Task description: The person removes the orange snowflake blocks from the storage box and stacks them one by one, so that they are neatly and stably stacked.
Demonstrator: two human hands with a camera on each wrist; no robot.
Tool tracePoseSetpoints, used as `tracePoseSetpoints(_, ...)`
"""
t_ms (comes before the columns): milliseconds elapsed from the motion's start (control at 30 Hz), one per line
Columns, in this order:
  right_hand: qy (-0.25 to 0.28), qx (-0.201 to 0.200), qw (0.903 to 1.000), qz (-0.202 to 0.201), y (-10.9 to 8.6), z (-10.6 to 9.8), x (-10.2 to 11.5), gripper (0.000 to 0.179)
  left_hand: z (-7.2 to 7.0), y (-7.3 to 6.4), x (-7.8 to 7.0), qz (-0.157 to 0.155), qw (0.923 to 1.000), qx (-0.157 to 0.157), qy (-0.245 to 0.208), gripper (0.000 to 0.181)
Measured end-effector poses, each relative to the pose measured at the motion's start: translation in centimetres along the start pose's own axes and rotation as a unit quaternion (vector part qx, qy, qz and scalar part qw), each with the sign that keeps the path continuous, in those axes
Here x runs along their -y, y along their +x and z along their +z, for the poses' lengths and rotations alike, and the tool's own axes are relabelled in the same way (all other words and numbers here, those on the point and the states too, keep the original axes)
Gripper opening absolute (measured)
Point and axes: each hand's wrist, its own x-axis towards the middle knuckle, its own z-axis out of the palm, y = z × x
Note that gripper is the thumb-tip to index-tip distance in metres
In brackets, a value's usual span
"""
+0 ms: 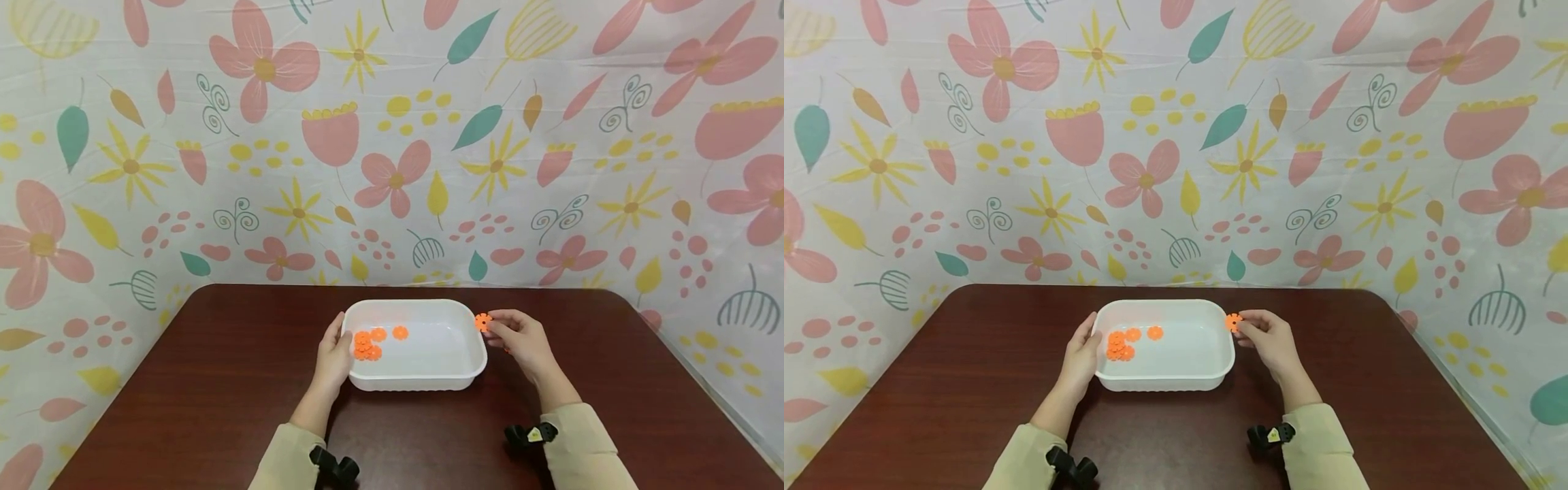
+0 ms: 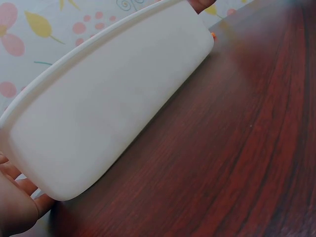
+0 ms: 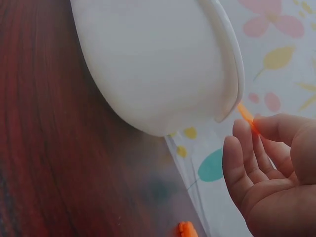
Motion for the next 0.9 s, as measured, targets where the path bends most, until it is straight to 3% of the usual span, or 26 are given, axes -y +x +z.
tracePoseSetpoints(500, 0.022, -0.034, 0.9991, 0.013, -0.1, -1.4, -1.6, 0.044, 0.0, -0.1, 0.0, -0.011, 0.9999, 0.004, -0.005, 0.050)
tracePoseSetpoints(900, 0.087, -0.042, 0.9947, 0.034, 0.2, -2.4, -2.4, 0.035, 0.0, 0.1, 0.1, -0.011, 0.9999, 0.006, 0.002, 0.050)
